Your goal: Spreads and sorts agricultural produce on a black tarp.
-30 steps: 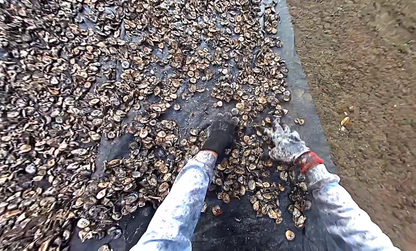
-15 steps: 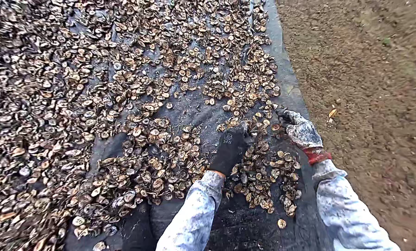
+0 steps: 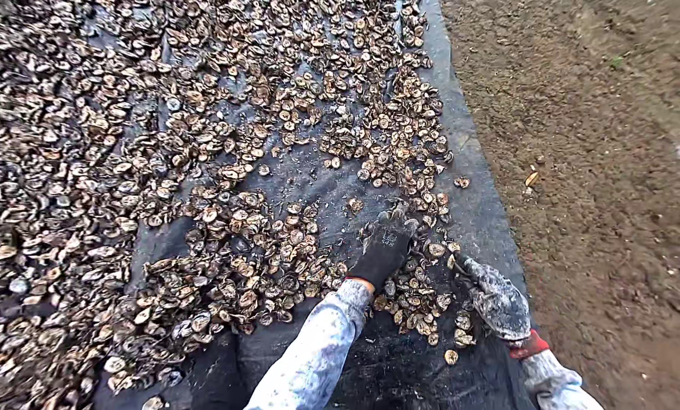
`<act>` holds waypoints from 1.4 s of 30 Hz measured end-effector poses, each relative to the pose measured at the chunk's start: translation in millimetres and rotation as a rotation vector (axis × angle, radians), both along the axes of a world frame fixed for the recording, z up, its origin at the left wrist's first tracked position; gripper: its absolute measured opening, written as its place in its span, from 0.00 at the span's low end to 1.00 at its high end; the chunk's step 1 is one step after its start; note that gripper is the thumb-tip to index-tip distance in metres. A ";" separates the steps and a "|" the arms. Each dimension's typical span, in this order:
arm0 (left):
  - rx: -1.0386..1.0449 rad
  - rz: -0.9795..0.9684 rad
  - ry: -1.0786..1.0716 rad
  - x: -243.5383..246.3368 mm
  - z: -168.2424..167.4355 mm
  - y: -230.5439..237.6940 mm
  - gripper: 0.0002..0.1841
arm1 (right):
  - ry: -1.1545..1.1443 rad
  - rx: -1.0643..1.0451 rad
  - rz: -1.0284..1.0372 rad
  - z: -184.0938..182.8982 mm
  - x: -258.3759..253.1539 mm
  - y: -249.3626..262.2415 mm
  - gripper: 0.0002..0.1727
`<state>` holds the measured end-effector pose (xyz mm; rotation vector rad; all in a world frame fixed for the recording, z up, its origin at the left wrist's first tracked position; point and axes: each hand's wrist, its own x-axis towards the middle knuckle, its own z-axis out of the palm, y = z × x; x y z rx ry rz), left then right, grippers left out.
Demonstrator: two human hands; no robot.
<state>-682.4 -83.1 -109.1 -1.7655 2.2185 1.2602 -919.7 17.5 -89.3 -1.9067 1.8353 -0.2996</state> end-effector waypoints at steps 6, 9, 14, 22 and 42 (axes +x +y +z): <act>-0.301 0.312 0.090 29.3 18.6 6.5 0.22 | 0.036 0.252 0.025 40.0 43.2 -79.4 0.28; -0.194 0.238 -0.113 40.7 14.7 22.6 0.32 | 0.158 0.275 0.371 -0.9 72.7 -72.7 0.53; 0.154 -0.004 -0.114 27.4 32.4 85.4 0.37 | 0.108 0.158 0.424 -11.7 65.2 -9.8 0.30; -0.222 0.389 0.259 23.5 33.6 56.8 0.19 | -0.078 0.214 -0.193 31.0 29.8 -64.9 0.16; 0.007 0.197 0.225 13.5 1.0 12.2 0.22 | 0.041 -0.151 0.227 -14.4 28.6 -6.6 0.24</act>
